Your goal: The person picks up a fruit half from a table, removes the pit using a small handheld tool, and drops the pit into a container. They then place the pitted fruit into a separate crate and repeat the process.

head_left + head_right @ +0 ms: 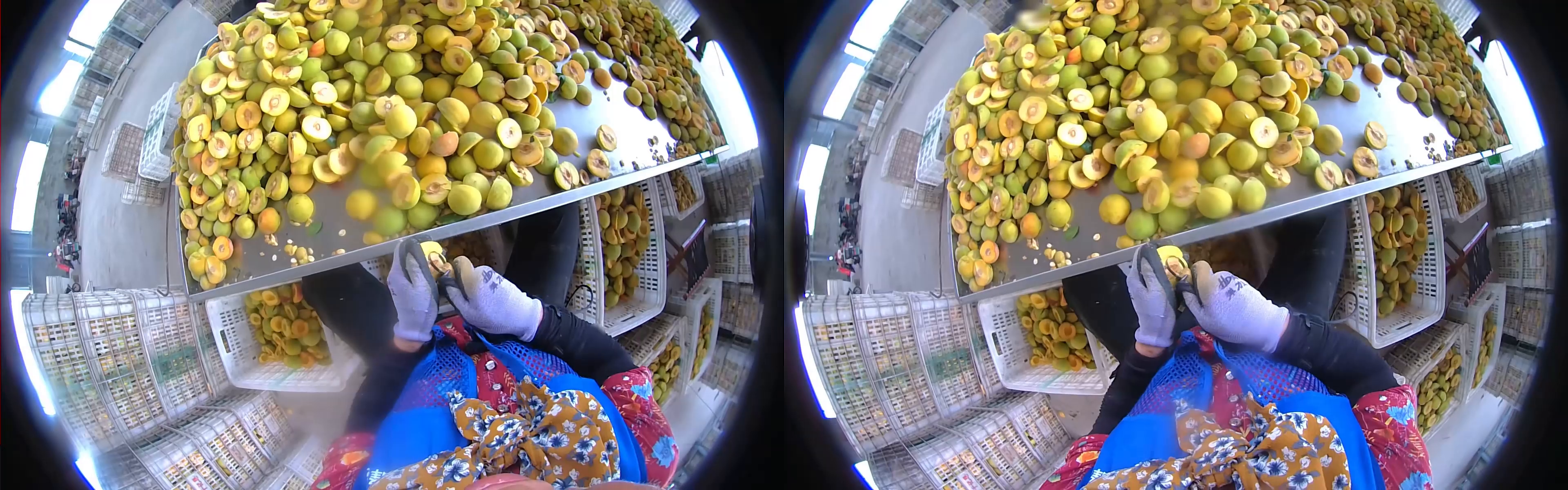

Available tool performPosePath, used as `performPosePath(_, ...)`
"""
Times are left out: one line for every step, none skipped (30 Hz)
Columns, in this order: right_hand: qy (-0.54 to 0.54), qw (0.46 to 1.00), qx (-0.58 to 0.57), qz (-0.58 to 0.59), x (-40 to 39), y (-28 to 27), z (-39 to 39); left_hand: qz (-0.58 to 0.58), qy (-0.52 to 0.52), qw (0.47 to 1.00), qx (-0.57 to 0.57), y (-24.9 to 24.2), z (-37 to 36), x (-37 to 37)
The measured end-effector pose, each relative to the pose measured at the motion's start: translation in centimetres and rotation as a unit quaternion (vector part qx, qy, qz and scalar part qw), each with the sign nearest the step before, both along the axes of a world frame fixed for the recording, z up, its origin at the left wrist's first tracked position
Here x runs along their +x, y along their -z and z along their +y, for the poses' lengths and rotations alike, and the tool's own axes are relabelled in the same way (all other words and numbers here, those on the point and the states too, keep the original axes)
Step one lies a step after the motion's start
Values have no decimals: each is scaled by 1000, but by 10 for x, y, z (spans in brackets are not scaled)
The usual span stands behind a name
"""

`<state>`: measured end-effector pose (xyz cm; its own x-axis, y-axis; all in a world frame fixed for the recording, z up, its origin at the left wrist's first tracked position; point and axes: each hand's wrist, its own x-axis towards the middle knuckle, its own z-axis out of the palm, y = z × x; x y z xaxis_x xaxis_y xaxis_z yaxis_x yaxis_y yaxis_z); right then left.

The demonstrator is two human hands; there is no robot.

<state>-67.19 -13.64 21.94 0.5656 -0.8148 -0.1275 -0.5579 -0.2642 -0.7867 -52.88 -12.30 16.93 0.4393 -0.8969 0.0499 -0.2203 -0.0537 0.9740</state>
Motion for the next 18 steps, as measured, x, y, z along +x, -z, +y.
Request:
performPosePath(8, 999, 24, -28, -2, 2, 0, -24, 23, 999, -1, -9, 1, -1)
performPosePath(-42, 998, -50, -16, -6, 7, 0, -46, 24, 999, 6, -10, 2, -2)
performPosePath(-91, 988, -126, -4, -12, 11, -1, -69, 24, 997, 12, -10, 3, -4)
performPosePath(-141, 968, -205, 8, -14, 12, -6, -92, 21, 995, 13, -13, 0, -5)
performPosePath(-9, 1000, 12, 5, -10, 11, 3, -98, 75, 987, 101, -19, -2, -1)
performPosePath(-81, 993, -69, 45, -14, 17, 5, -118, 98, 983, 105, -11, -3, -1)
performPosePath(-75, 994, -64, 44, -15, 12, 6, -117, 94, 985, 88, -12, -2, -2)
performPosePath(-71, 995, -59, 44, -16, 8, 6, -114, 88, 987, 70, -13, -3, -4)
performPosePath(17, 998, 63, 1, -12, 12, 3, -100, 84, 989, 68, -15, -2, -5)
performPosePath(33, 984, 163, -60, -14, 13, 1, -99, 91, 989, 54, -16, -1, -5)
performPosePath(46, 957, 262, -118, -18, 10, -2, -97, 99, 990, 40, -16, -1, -5)
performPosePath(58, 915, 357, -175, -20, 6, -6, -96, 107, 989, 26, -17, -1, -5)
performPosePath(51, 909, 380, -165, -21, 8, -6, -125, 114, 984, 48, -18, -2, -5)
performPosePath(9, 964, 238, -116, -24, 17, -4, -154, 121, 978, 71, -19, -3, -6)
performPosePath(-31, 993, 91, -61, -27, 32, 0, -181, 129, 970, 95, -19, -3, -6)
performPosePath(-71, 996, -56, -1, -28, 45, 4, -183, 133, 968, 107, -16, -1, -6)
performPosePath(-3, 995, 87, -47, -26, 54, 4, -185, 137, 966, 118, -10, -1, -6)
performPosePath(12, 983, 163, -86, -25, 48, 3, -189, 140, 964, 128, -7, -2, -5)
